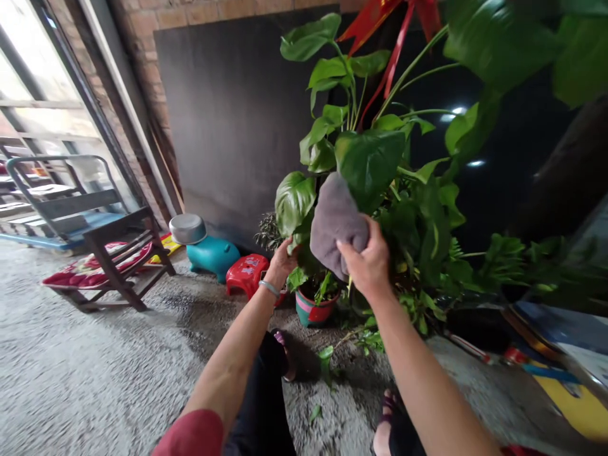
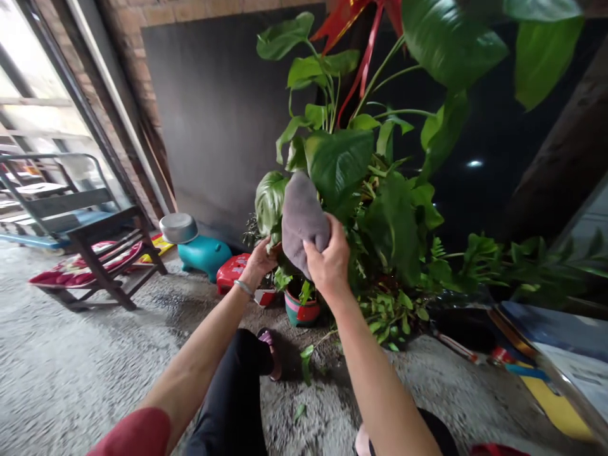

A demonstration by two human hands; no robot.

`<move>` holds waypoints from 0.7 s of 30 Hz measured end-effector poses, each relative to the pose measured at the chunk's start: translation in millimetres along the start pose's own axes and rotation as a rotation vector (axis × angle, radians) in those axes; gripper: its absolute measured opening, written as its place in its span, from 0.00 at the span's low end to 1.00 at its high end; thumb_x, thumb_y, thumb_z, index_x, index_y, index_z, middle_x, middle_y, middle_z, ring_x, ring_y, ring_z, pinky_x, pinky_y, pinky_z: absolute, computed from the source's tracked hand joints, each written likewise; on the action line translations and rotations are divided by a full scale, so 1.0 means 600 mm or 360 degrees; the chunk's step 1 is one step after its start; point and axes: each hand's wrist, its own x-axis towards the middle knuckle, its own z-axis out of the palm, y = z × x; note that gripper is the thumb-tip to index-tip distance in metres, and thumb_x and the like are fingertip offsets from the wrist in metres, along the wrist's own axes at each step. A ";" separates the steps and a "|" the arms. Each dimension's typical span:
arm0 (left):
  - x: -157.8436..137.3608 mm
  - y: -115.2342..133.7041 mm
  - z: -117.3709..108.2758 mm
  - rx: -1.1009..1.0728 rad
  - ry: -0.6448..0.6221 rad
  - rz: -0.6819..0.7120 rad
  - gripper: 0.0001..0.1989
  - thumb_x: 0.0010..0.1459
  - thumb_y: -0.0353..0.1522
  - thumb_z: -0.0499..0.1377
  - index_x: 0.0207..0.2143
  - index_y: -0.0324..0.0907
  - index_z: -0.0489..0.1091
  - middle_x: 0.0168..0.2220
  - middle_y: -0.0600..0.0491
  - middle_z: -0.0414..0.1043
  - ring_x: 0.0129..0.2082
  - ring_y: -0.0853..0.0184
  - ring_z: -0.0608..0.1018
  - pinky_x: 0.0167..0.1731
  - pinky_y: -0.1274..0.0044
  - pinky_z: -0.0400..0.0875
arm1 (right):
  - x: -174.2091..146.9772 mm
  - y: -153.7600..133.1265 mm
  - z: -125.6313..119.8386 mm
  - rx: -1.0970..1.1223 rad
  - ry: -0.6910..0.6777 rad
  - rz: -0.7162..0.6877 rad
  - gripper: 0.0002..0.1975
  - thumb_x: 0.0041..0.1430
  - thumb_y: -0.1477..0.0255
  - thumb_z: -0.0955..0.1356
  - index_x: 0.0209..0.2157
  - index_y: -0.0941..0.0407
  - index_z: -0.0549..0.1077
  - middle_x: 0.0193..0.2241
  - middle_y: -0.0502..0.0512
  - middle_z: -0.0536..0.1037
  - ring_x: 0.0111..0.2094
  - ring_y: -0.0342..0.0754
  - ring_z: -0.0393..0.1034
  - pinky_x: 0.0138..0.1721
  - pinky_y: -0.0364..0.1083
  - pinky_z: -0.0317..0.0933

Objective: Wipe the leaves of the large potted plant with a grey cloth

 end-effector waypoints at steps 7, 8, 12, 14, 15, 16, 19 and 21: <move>-0.006 -0.055 -0.041 0.0029 -0.0073 -0.0053 0.08 0.52 0.28 0.69 0.35 0.38 0.77 0.31 0.52 0.80 0.27 0.67 0.79 0.37 0.73 0.77 | -0.041 0.023 -0.008 -0.0014 -0.0265 0.0182 0.29 0.45 0.69 0.72 0.52 0.54 0.77 0.50 0.59 0.83 0.51 0.61 0.78 0.57 0.59 0.70; -0.010 -0.061 -0.044 0.0027 -0.0101 -0.0044 0.08 0.51 0.29 0.69 0.35 0.38 0.77 0.31 0.52 0.80 0.28 0.67 0.79 0.37 0.73 0.77 | -0.024 0.006 -0.013 -0.0017 -0.0109 0.0065 0.29 0.47 0.68 0.73 0.54 0.54 0.76 0.51 0.60 0.82 0.52 0.61 0.77 0.57 0.59 0.70; -0.029 -0.081 -0.041 0.0089 -0.0160 0.0001 0.09 0.50 0.31 0.71 0.35 0.40 0.77 0.32 0.51 0.81 0.30 0.66 0.80 0.36 0.73 0.76 | 0.036 -0.014 0.020 -0.0192 0.0163 -0.0187 0.30 0.51 0.70 0.71 0.58 0.55 0.73 0.57 0.64 0.79 0.58 0.62 0.73 0.63 0.61 0.64; -0.038 -0.087 -0.042 0.0149 -0.0106 0.0064 0.08 0.50 0.31 0.71 0.33 0.42 0.76 0.29 0.54 0.79 0.28 0.67 0.79 0.34 0.75 0.75 | 0.018 0.015 0.046 -0.0319 -0.0144 -0.0066 0.29 0.48 0.75 0.70 0.55 0.55 0.75 0.54 0.64 0.81 0.56 0.63 0.75 0.62 0.61 0.65; -0.041 -0.089 -0.045 0.0171 -0.0078 0.0097 0.08 0.49 0.30 0.71 0.31 0.42 0.75 0.27 0.56 0.78 0.26 0.69 0.77 0.32 0.76 0.73 | -0.002 0.031 0.053 -0.0373 -0.0368 0.0035 0.29 0.45 0.77 0.70 0.53 0.54 0.77 0.51 0.63 0.83 0.53 0.62 0.77 0.60 0.60 0.67; -0.044 -0.089 -0.050 0.0186 -0.0063 0.0125 0.08 0.48 0.30 0.71 0.29 0.42 0.73 0.24 0.57 0.76 0.25 0.70 0.76 0.31 0.77 0.72 | -0.025 0.045 0.053 -0.0400 -0.0577 0.0139 0.28 0.43 0.78 0.70 0.50 0.54 0.78 0.47 0.61 0.84 0.49 0.61 0.78 0.57 0.59 0.69; -0.048 -0.086 -0.060 0.0184 -0.0086 0.0171 0.14 0.41 0.31 0.74 0.26 0.41 0.71 0.22 0.59 0.74 0.24 0.70 0.74 0.30 0.77 0.71 | -0.067 0.048 0.024 -0.0258 -0.0774 0.0284 0.27 0.42 0.76 0.70 0.48 0.54 0.79 0.43 0.57 0.85 0.44 0.57 0.80 0.51 0.54 0.73; -0.049 -0.083 -0.059 0.0164 -0.0065 0.0169 0.17 0.37 0.33 0.76 0.29 0.41 0.73 0.25 0.57 0.77 0.26 0.68 0.76 0.32 0.75 0.73 | -0.052 0.018 0.004 -0.0115 -0.0505 0.0126 0.28 0.45 0.72 0.72 0.52 0.54 0.78 0.47 0.57 0.84 0.47 0.57 0.79 0.53 0.55 0.72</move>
